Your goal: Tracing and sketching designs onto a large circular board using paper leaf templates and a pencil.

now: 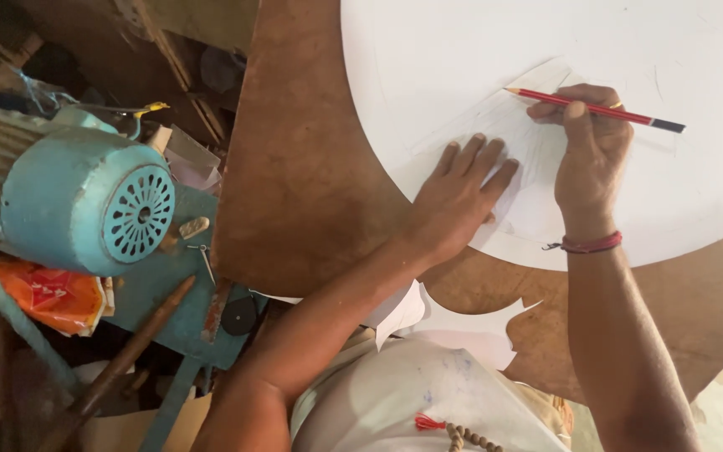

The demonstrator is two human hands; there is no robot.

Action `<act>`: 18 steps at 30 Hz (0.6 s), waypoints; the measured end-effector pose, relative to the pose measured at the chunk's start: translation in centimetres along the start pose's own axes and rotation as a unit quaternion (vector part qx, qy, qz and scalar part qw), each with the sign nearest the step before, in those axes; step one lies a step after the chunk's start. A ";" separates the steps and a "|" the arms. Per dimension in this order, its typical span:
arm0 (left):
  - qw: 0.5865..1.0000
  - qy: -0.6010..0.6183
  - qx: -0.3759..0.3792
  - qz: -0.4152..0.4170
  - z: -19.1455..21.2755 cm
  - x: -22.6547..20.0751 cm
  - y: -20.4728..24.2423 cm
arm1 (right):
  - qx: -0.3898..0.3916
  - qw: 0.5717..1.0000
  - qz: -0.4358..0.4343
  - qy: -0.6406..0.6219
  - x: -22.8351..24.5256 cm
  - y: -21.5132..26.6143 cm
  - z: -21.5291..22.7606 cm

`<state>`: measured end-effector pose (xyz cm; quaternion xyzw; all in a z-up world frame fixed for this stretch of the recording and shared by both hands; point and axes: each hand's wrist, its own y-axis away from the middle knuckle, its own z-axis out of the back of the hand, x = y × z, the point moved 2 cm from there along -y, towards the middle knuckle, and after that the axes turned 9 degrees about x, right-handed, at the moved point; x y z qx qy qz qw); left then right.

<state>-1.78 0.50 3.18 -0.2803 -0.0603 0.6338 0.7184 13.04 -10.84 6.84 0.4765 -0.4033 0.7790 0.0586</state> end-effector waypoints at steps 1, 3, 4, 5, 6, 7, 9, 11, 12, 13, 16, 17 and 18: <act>1.000 0.026 -0.017 0.003 -0.1 0.2 0.4 | 0.001 1.000 0.002 0.006 -0.1 0.1 -0.1; 0.998 0.050 -0.029 0.008 0.1 0.7 1.4 | -0.001 1.000 0.003 0.006 -0.4 0.2 -0.1; 0.996 0.064 -0.053 0.025 0.5 1.1 1.9 | 0.002 1.000 0.008 0.014 -0.5 0.3 -0.1; 0.993 0.078 -0.078 0.042 0.9 1.6 2.5 | 0.004 1.000 0.013 0.021 -0.6 0.3 -0.2; 0.994 0.075 -0.073 0.043 1.0 2.3 3.0 | 0.002 1.000 0.011 0.016 -0.7 0.4 -0.1; 0.989 0.068 -0.114 0.066 1.2 3.1 3.4 | 0.004 1.000 0.011 0.025 -0.9 0.5 0.0; 0.983 0.060 -0.151 0.088 1.1 4.6 4.1 | 0.004 0.999 0.009 0.032 -1.1 0.7 0.2; 0.967 0.060 -0.215 0.123 0.8 6.1 4.7 | 0.018 0.999 0.015 0.037 -1.1 0.7 0.3; 0.967 0.061 -0.213 0.123 0.9 6.2 4.6 | 0.016 0.999 0.013 0.037 -1.0 0.6 0.2; 0.965 0.063 -0.219 0.126 1.1 6.3 4.5 | 0.015 0.999 0.013 0.032 -0.9 0.5 0.1; 0.964 0.062 -0.223 0.128 1.3 6.5 4.4 | 0.012 0.999 0.012 0.040 0.0 0.2 -0.6; 0.965 0.058 -0.224 0.124 1.2 6.6 4.3 | 0.010 0.998 0.016 0.056 0.4 0.0 -0.7; 0.965 0.059 -0.224 0.125 1.1 6.7 4.2 | 0.011 0.998 0.014 0.056 0.3 0.1 -0.7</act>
